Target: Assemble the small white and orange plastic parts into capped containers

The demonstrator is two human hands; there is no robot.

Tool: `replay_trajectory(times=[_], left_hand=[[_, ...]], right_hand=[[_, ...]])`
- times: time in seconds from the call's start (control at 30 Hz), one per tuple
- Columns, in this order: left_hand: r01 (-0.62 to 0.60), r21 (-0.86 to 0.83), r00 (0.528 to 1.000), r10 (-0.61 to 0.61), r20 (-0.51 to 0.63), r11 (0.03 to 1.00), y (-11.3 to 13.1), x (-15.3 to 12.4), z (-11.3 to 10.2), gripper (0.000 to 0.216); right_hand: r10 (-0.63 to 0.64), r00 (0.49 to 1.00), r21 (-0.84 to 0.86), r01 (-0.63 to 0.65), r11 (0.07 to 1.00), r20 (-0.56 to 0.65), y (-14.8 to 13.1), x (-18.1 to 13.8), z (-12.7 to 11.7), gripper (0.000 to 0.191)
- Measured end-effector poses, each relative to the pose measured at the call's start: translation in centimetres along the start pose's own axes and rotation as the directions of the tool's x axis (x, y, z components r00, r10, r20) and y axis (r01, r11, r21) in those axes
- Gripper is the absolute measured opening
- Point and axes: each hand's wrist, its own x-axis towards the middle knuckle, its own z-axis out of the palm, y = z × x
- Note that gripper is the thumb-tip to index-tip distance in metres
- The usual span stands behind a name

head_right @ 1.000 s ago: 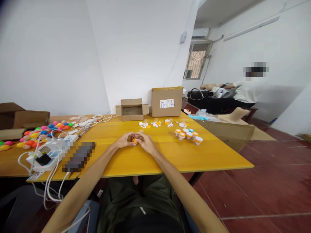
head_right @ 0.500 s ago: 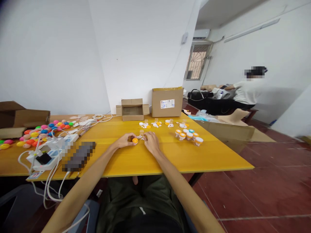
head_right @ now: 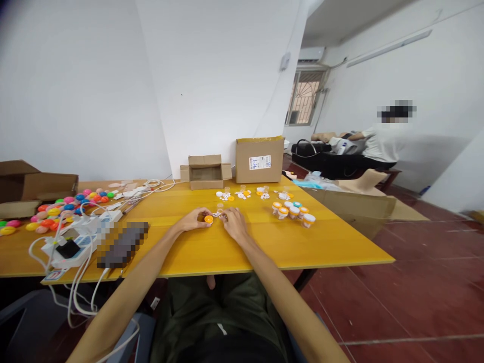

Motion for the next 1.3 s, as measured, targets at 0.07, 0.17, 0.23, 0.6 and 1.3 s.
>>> replay_trajectory(times=[0.07, 0.17, 0.23, 0.6, 1.3], left_hand=[[-0.002, 0.002, 1.000, 0.002, -0.001, 1.000, 0.0, 0.0, 0.0, 0.035], [-0.005, -0.008, 1.000, 0.005, -0.005, 1.000, 0.1, -0.2, 0.0, 0.038], [-0.004, -0.020, 1.000, 0.003, -0.011, 1.000, 0.2, -0.3, 0.0, 0.039], [-0.005, 0.071, 0.982, 0.019, -0.188, 0.997, 1.7, -0.2, -0.3, 0.029], [-0.036, -0.047, 0.934, 0.017, -0.356, 0.998, 1.1, 0.4, -0.5, 0.028]], right_hand=[[-0.023, 1.000, 0.011, 0.023, 1.000, -0.002, 0.1, 0.0, 0.1, 0.017], [-0.063, 0.998, 0.029, 0.064, 0.998, -0.027, 0.3, 0.1, 0.3, 0.019], [-0.076, 0.996, 0.037, 0.078, 0.996, -0.049, 0.4, 0.1, 0.4, 0.019], [-0.120, 0.944, 0.200, 0.188, 0.962, -0.308, 0.5, 0.4, 0.7, 0.020], [-0.152, 0.963, 0.241, 0.205, 0.949, -0.221, -1.8, 2.8, 0.6, 0.021]])
